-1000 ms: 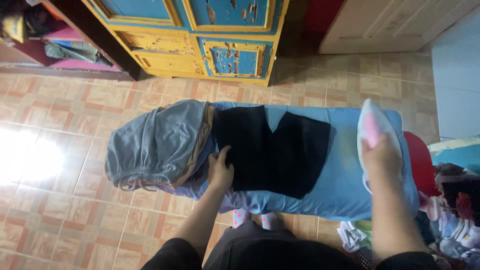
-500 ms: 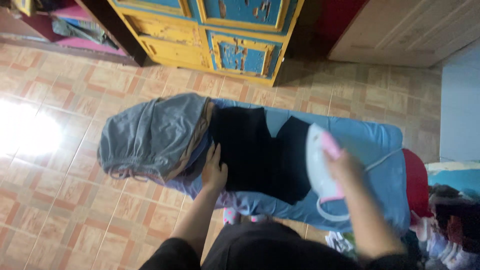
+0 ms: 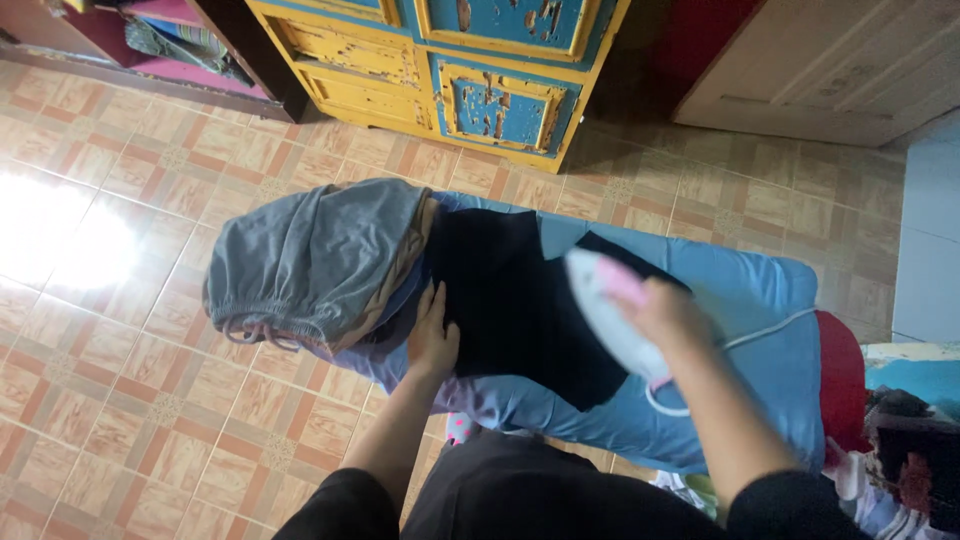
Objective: Ironing and folding various pieces of clothing on a low surface
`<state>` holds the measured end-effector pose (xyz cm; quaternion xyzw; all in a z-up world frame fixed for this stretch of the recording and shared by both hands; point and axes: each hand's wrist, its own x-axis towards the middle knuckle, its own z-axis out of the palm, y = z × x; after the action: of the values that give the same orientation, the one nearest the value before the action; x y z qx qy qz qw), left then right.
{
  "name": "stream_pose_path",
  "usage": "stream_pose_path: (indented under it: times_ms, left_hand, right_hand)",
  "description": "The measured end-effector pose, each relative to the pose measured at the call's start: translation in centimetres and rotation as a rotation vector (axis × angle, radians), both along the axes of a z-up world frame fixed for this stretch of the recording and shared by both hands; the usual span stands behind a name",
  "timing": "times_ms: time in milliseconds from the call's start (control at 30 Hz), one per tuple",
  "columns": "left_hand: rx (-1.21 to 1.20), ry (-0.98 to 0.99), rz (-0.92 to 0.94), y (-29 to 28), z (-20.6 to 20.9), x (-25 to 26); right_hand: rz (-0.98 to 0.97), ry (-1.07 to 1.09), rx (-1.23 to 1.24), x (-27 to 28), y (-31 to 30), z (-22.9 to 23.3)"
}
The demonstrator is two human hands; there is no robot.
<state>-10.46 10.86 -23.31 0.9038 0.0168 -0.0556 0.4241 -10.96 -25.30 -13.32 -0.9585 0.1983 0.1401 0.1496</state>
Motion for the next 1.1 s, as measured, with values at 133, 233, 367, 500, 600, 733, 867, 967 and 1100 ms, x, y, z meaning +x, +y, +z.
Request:
stream_pose_path:
  times_ms: [133, 233, 367, 500, 600, 733, 867, 967, 1100]
  left_hand:
    - [0.019, 0.009, 0.01, -0.3, 0.4, 0.1]
    - [0.023, 0.034, 0.015, -0.2, 0.7, 0.4]
    - [0.001, -0.032, -0.021, 0.0, -0.1, 0.4]
    - [-0.064, -0.059, 0.003, 0.0, 1.1, -0.1]
    - [-0.079, -0.063, 0.107, -0.1, 3.2, -1.0]
    - [-0.115, -0.084, 0.258, -0.2, 1.1, -3.6]
    - [-0.13, -0.084, 0.255, 0.7, -1.6, -3.7]
    - [-0.203, -0.049, 0.279, 0.9, -1.3, -4.3]
    - [-0.236, 0.013, 0.283, 1.2, -1.7, -3.5]
  right_hand:
    - [-0.09, 0.102, 0.028, 0.4, 0.3, 2.2]
    - [-0.034, 0.18, 0.068, -1.0, 0.4, 1.1]
    - [-0.021, 0.078, 0.005, 0.0, -2.9, -1.0]
    - [-0.289, 0.114, 0.141, 2.4, -3.1, 1.4]
    - [-0.037, 0.09, 0.25, 1.5, -0.8, 0.8]
    - [0.346, -0.003, 0.213, 0.5, 10.6, 4.8]
    - [0.387, -0.009, 0.078, 4.8, 13.6, 3.3]
    - [0.305, -0.005, 0.051, 6.9, 13.9, 2.2]
    - [0.43, 0.093, 0.107, 7.3, 15.0, 1.5]
